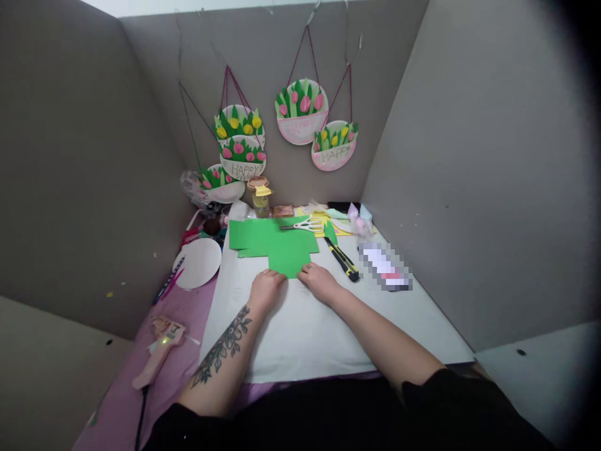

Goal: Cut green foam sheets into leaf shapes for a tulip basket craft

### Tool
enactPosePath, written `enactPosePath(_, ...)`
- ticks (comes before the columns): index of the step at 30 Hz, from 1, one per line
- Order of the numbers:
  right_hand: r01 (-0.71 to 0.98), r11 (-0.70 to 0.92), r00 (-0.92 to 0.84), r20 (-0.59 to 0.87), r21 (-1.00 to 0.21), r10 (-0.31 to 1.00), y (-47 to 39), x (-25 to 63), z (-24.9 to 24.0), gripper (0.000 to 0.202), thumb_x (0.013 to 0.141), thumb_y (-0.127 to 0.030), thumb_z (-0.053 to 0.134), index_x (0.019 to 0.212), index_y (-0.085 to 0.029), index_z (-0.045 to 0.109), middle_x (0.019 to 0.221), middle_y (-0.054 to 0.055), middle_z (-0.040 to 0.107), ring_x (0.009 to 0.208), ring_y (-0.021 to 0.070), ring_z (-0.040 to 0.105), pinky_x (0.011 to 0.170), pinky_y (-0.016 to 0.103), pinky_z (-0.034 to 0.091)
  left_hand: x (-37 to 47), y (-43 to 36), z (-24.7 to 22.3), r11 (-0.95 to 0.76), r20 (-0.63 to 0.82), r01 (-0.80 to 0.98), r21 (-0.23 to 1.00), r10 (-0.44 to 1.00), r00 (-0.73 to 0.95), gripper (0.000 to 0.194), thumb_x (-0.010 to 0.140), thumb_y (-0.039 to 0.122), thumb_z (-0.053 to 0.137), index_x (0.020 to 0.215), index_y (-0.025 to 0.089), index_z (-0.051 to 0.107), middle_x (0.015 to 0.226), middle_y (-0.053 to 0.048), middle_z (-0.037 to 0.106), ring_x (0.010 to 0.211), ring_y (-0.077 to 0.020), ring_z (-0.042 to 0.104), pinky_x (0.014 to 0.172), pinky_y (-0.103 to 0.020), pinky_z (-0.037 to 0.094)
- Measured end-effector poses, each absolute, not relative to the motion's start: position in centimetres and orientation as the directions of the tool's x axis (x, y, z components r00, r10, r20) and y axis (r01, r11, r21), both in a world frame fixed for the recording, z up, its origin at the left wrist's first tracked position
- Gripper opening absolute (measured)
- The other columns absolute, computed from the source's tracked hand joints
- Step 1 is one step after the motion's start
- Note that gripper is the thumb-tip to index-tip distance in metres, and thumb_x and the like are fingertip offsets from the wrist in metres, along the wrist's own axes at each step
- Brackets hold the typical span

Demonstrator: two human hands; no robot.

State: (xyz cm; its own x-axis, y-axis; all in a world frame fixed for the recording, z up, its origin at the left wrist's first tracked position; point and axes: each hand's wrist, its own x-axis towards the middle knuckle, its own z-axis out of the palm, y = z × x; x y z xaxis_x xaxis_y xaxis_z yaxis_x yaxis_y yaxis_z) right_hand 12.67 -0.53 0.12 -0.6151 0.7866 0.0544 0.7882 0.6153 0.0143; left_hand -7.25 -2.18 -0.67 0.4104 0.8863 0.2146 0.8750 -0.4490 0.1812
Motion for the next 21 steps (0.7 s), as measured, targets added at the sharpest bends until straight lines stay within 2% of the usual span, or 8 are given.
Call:
enactPosePath(6,0.795,0.607,-0.605,0.072,-0.005,0.793,-0.6,12.7,-0.1,0.024,0.093,-0.013,0.042,0.102,-0.016,0.064,0.1,0.012,0.062,0.096,0.0236,0.049,0.079,0.03,0.038,-7.2,-1.7,-1.0,-0.441,0.26,0.872,0.212,0.886,0.384,0.021,0.088,0.021,0.052,0.094,0.021,0.072,0.092,-0.005,0.07,0.089,-0.0199,0.058,0.084,-0.031,0.043)
enactPosePath(12,0.788,0.615,-0.611,0.085,-0.031,0.787,-0.4,12.7,-0.5,0.024,0.092,-0.01,0.042,0.101,-0.015,0.064,0.1,0.012,0.062,0.094,0.0227,0.05,0.082,0.031,0.037,-7.0,-1.5,-1.1,-0.426,0.235,0.888,0.172,0.894,0.383,0.023,0.09,0.023,0.05,0.094,0.022,0.072,0.091,-0.006,0.068,0.09,-0.02,0.056,0.082,-0.03,0.042)
enactPosePath(21,0.794,0.604,-0.588,0.158,-0.075,0.793,0.1,13.0,-1.5,0.023,0.094,-0.015,0.043,0.101,-0.017,0.066,0.095,0.01,0.063,0.094,0.0215,0.05,0.082,0.03,0.038,-6.7,-1.6,-0.8,-0.393,0.203,0.912,0.122,0.909,0.364,0.023,0.092,0.028,0.047,0.091,0.02,0.069,0.09,-0.006,0.064,0.091,-0.0205,0.054,0.08,-0.031,0.041)
